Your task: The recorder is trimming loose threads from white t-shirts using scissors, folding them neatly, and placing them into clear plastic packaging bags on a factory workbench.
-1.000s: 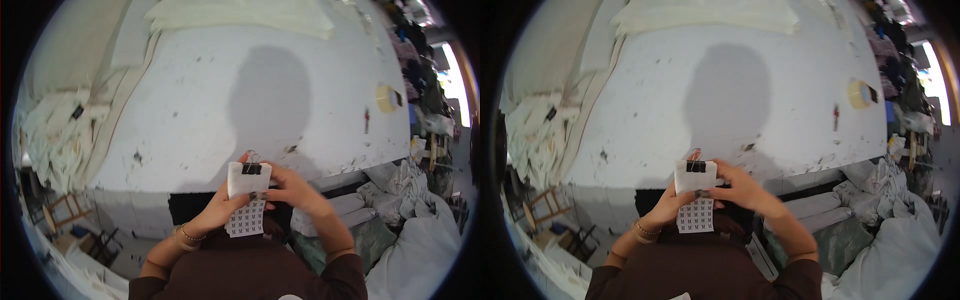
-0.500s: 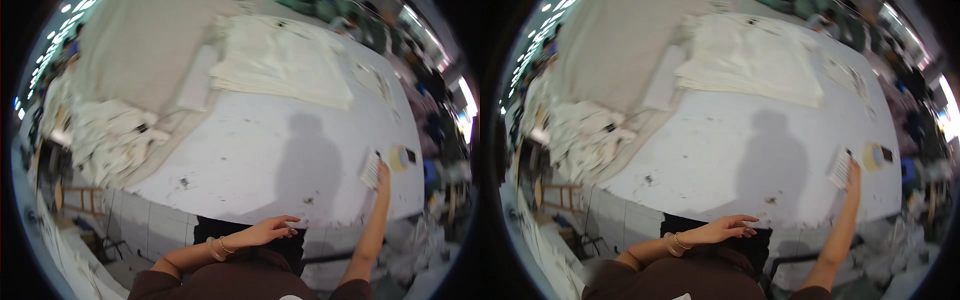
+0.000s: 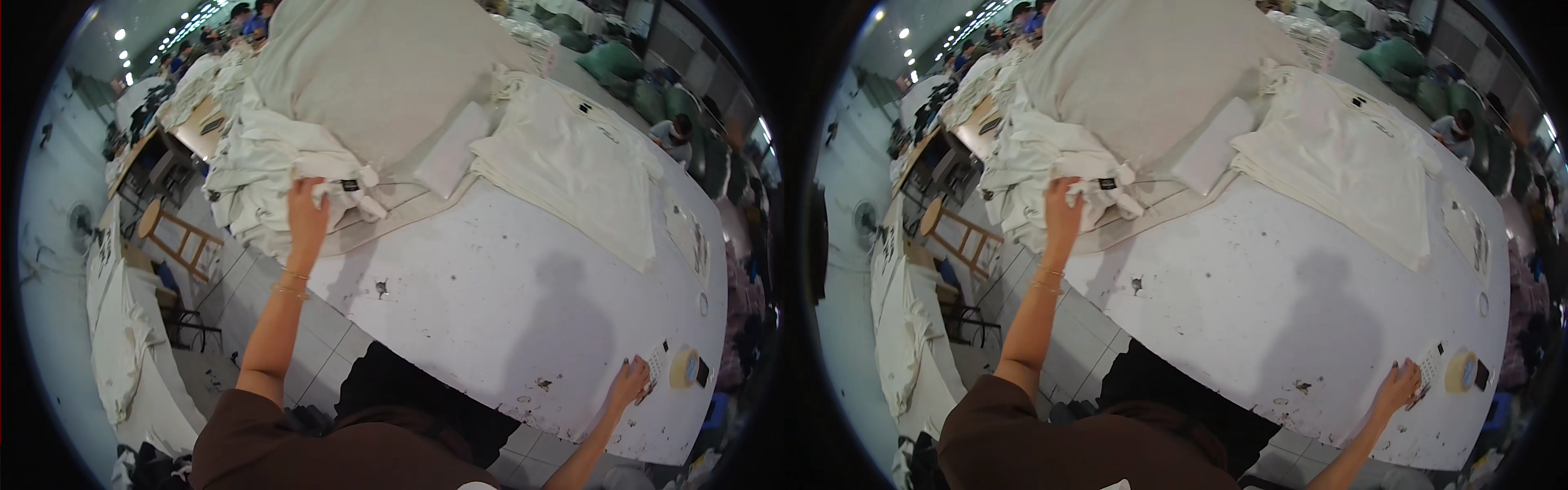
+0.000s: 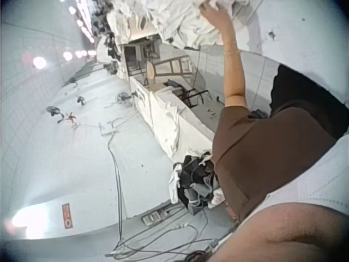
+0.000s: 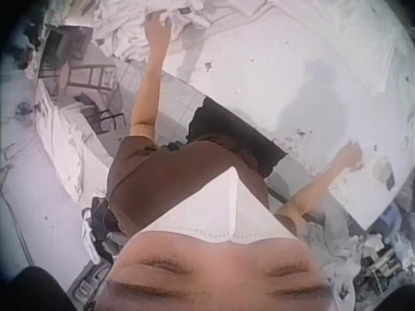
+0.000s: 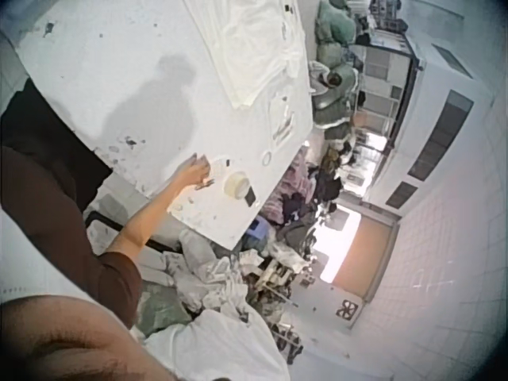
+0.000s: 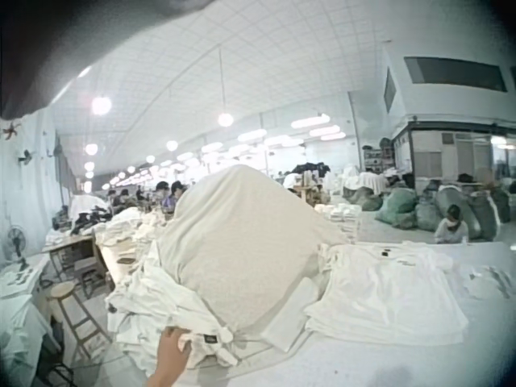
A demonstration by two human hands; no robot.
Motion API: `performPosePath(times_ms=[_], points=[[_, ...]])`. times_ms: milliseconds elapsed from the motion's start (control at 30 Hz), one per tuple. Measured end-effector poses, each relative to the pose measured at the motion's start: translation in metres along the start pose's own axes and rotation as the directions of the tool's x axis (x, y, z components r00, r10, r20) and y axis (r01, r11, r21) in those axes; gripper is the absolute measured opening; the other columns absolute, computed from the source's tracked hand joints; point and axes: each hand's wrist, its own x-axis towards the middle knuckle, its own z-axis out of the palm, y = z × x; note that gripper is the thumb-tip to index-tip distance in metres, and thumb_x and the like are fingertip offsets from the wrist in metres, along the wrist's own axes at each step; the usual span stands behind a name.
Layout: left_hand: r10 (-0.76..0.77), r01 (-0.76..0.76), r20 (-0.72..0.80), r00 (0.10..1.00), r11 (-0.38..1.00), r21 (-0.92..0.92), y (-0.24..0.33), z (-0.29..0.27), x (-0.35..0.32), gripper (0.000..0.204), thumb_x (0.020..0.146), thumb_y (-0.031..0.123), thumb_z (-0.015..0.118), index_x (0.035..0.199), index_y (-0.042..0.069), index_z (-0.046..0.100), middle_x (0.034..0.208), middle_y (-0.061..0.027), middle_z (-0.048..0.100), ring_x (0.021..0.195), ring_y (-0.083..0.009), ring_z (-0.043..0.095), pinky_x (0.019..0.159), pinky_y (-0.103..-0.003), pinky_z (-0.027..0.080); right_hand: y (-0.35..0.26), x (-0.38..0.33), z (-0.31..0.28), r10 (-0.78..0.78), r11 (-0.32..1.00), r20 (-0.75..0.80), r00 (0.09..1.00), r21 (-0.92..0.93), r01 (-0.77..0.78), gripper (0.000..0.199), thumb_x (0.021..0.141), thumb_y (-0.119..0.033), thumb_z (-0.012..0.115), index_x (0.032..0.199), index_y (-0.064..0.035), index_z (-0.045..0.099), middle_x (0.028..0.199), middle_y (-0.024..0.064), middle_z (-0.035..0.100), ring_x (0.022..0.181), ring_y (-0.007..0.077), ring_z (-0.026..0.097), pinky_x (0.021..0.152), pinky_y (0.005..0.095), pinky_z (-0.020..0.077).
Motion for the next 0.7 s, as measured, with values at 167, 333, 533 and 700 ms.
performPosePath(times_ms=[167, 333, 533, 700], points=[[0.349, -0.281, 0.186, 0.919, 0.908, -0.311, 0.056, 0.037, 0.004, 0.026, 0.074, 0.003, 0.065, 0.100, 0.006, 0.061, 0.101, -0.0100, 0.057, 0.100, -0.0301, 0.053, 0.085, -0.040, 0.044, -0.035, 0.008, 0.005, 0.023, 0.999, -0.079, 0.997, -0.045, -0.026, 0.032, 0.087, -0.025, 0.056, 0.118, -0.0141, 0.056, 0.137, 0.0096, 0.044, 0.135, 0.0295, 0.029, 0.101, 0.0566, 0.0257], [0.519, -0.348, 0.417, 0.746, 0.838, -0.420, 0.115, 0.125, -0.020, 0.034, 0.071, 0.010, 0.068, 0.104, 0.009, 0.063, 0.107, -0.0095, 0.058, 0.105, -0.0305, 0.051, 0.089, -0.040, 0.044, -0.110, -0.025, 0.018, -0.137, 0.990, -0.017, 0.990, 0.028, 0.137, 0.036, 0.087, -0.021, 0.059, 0.121, -0.0153, 0.053, 0.141, 0.0083, 0.038, 0.140, 0.0305, 0.021, 0.105, 0.0635, 0.0180], [0.741, -0.371, 0.441, 0.506, 0.649, -0.665, 0.214, 0.170, -0.052, 0.039, 0.074, 0.019, 0.069, 0.112, 0.013, 0.062, 0.112, -0.0061, 0.055, 0.107, -0.0281, 0.051, 0.089, -0.040, 0.044, -0.085, -0.041, 0.025, -0.077, 0.992, 0.050, 0.996, 0.101, 0.071, 0.046, 0.089, -0.016, 0.053, 0.135, -0.0137, 0.044, 0.145, 0.0089, 0.037, 0.137, 0.0284, 0.029, 0.106, 0.0621, 0.0167], [0.446, -0.252, 0.457, 0.769, 0.870, -0.425, 0.196, 0.235, 0.018, 0.032, 0.076, 0.011, 0.061, 0.108, 0.005, 0.061, 0.108, -0.0141, 0.058, 0.105, -0.0334, 0.053, 0.092, -0.041, 0.044, -0.106, -0.006, 0.007, -0.032, 0.974, 0.138, 0.990, 0.225, 0.000, 0.024, 0.086, -0.013, 0.055, 0.109, -0.0081, 0.060, 0.113, 0.0091, 0.058, 0.113, 0.0254, 0.052, 0.097, 0.0518, 0.0350]])
